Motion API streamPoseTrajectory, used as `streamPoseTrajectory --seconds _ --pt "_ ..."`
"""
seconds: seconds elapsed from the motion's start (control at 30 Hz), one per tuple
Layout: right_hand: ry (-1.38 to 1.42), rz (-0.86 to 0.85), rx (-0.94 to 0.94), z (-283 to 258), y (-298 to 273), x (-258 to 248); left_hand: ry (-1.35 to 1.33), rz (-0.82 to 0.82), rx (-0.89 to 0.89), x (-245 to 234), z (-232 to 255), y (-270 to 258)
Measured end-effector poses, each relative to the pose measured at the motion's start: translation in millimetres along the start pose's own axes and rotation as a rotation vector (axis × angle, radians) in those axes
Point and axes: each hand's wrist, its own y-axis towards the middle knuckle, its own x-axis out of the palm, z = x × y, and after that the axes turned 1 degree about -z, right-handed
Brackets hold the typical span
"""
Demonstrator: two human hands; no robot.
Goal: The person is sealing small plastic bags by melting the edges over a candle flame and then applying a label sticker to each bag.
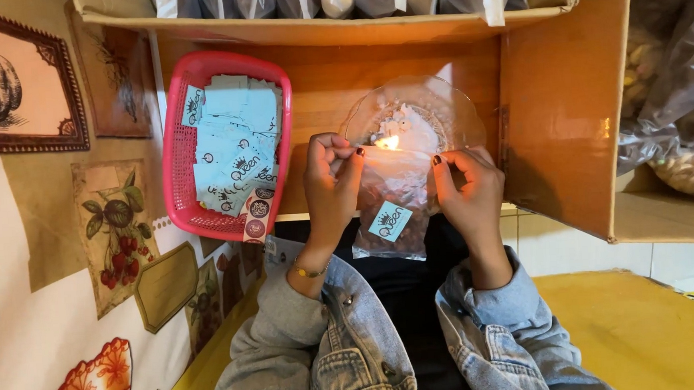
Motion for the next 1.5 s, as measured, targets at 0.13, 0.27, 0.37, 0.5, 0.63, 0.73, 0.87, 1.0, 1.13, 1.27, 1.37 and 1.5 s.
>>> streamPoseTrajectory --seconds 0.13,0.27,0.37,0.5,0.63,0.73,0.87,1.0,1.13,1.27,1.37,1.5 --pt "-0.001 -0.004 -0.027 -3.2 2.5 2.2 -0.015 0.001 -0.008 -3.8 -1.8 0.1" --pt "-0.017 -0.016 -0.023 -6.3 3.6 4.2 -0.037 0.002 0.001 -8.1 -3.2 1.2" --pt "-0.018 -0.018 -0.045 -7.0 4.4 5.7 -0.050 0.008 -0.006 -10.7 -1.6 1.7" --pt "-0.038 -0.029 -0.046 -9.4 5.4 9.6 -0.069 -0.001 0.022 -14.8 -0.3 1.8" --pt "-0.027 -0.033 -0.047 -17.6 8.1 10.6 -0.083 0.001 0.031 -19.9 0.1 2.6" --pt "-0.033 -0.040 -0.040 -9.7 6.0 13.9 -0.089 0.007 0.040 -20.6 -1.7 2.5" --pt "-0.019 -0.038 -0.030 -16.2 6.4 11.0 -0.064 -0.004 0.060 -20.7 -3.1 1.8" --pt "-0.022 -0.038 -0.017 -15.4 4.4 7.6 -0.071 -0.002 0.056 -15.7 -0.9 0.5" --pt "-0.042 -0.038 -0.040 -15.5 3.8 2.7 -0.102 -0.008 0.053 -10.5 -7.5 1.6" --pt "-0.019 -0.030 -0.011 -14.7 0.9 -1.2 -0.077 -0.006 0.032 -5.1 2.5 -1.7" --pt "-0.016 -0.027 -0.002 -17.0 0.3 -4.9 -0.069 -0.007 0.028 -1.3 3.2 -2.2" --pt "-0.009 -0.023 0.023 -13.7 -0.5 -7.8 -0.043 -0.022 0.028 0.9 0.1 -1.8"
